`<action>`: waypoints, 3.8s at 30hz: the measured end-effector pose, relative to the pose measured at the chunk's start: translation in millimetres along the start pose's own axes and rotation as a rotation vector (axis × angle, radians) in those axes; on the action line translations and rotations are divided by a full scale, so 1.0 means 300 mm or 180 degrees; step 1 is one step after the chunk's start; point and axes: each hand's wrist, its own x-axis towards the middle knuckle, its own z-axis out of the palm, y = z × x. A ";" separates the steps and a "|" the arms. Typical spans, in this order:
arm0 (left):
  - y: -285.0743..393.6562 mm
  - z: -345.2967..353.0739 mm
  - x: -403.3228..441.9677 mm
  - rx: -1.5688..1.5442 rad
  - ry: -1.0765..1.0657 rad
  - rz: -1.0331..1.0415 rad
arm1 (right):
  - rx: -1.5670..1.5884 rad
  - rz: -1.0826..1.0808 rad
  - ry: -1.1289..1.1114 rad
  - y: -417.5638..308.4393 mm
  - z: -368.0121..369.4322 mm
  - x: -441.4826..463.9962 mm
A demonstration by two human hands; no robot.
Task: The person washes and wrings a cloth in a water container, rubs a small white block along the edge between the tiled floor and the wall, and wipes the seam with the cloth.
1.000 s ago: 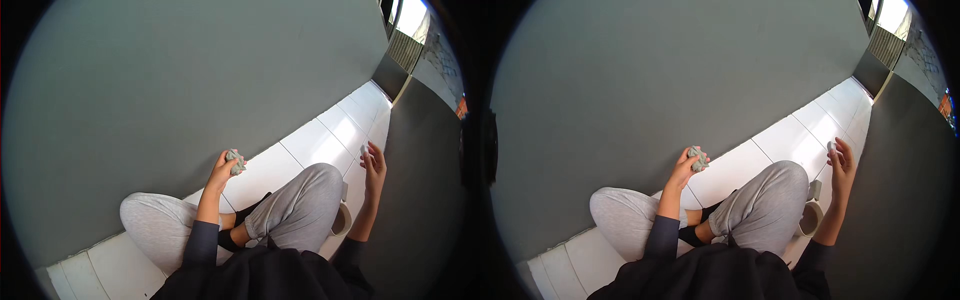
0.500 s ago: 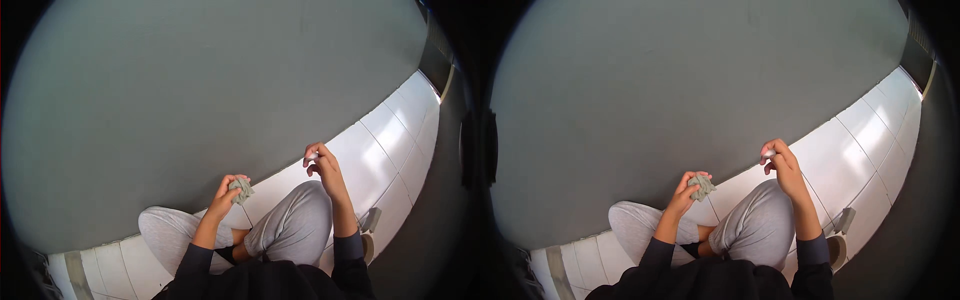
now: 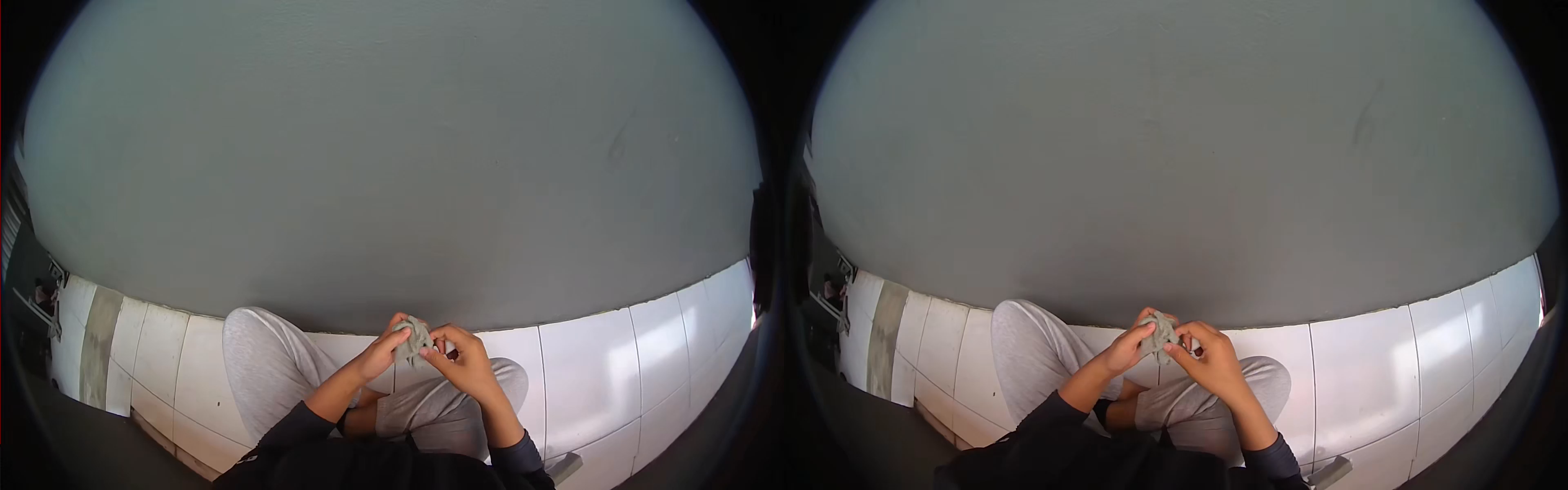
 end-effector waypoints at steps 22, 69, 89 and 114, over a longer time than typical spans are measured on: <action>0.293 -0.567 -0.392 0.1617 0.0191 0.1259 | -0.0935 0.0759 -0.0761 -0.185 0.598 0.137; 0.533 -0.334 -0.272 0.2726 -0.1585 0.0015 | -0.0667 -0.0107 -0.1020 -0.260 0.103 0.023; 0.069 -0.456 -0.350 0.0914 0.0176 -0.0169 | 0.0476 0.1805 -0.0128 0.081 0.281 -0.158; 0.292 -0.343 -0.342 0.1091 0.0342 0.2741 | 0.0560 -0.1341 0.1845 -0.139 0.265 -0.070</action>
